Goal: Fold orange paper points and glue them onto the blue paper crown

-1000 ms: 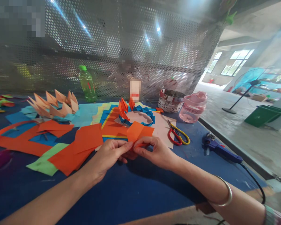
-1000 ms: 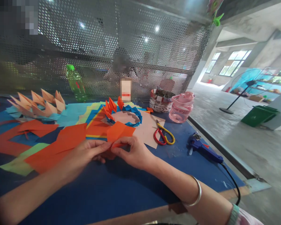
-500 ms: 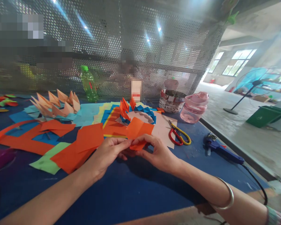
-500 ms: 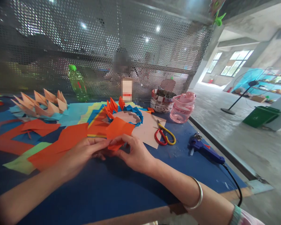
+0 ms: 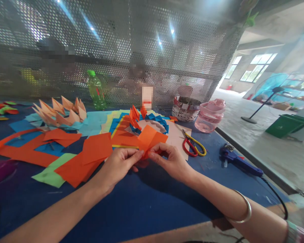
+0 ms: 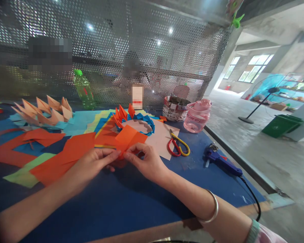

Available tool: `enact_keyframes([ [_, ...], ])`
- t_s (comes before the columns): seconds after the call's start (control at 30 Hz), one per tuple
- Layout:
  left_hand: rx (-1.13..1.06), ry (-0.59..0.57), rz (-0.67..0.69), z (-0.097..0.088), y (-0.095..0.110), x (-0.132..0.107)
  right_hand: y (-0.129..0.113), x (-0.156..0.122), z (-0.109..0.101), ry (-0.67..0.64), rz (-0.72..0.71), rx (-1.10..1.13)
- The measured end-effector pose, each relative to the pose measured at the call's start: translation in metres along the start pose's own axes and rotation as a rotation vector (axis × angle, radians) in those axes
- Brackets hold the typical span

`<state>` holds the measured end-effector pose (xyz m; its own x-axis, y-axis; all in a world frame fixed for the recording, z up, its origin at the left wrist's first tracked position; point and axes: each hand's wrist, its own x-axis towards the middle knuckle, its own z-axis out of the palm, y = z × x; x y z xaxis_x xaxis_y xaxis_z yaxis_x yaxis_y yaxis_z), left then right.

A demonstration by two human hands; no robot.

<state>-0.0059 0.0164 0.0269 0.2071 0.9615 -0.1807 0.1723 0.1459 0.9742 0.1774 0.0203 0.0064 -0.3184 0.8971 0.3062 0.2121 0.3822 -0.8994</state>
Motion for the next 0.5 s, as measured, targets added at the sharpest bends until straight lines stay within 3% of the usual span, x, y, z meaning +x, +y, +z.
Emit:
enact_keyframes([
  [0.1,0.005,-0.008,-0.004,0.0005,-0.0002,0.0010,0.0003,0.0000,0.0000,-0.021,0.016,-0.035],
  [0.33,0.019,-0.053,-0.006,0.0011,-0.0020,-0.0008,0.0012,-0.0012,0.0020,0.089,0.065,-0.075],
  [0.5,0.025,-0.069,-0.003,0.0019,-0.0032,-0.0021,0.0028,-0.0012,0.0030,0.053,0.103,-0.014],
])
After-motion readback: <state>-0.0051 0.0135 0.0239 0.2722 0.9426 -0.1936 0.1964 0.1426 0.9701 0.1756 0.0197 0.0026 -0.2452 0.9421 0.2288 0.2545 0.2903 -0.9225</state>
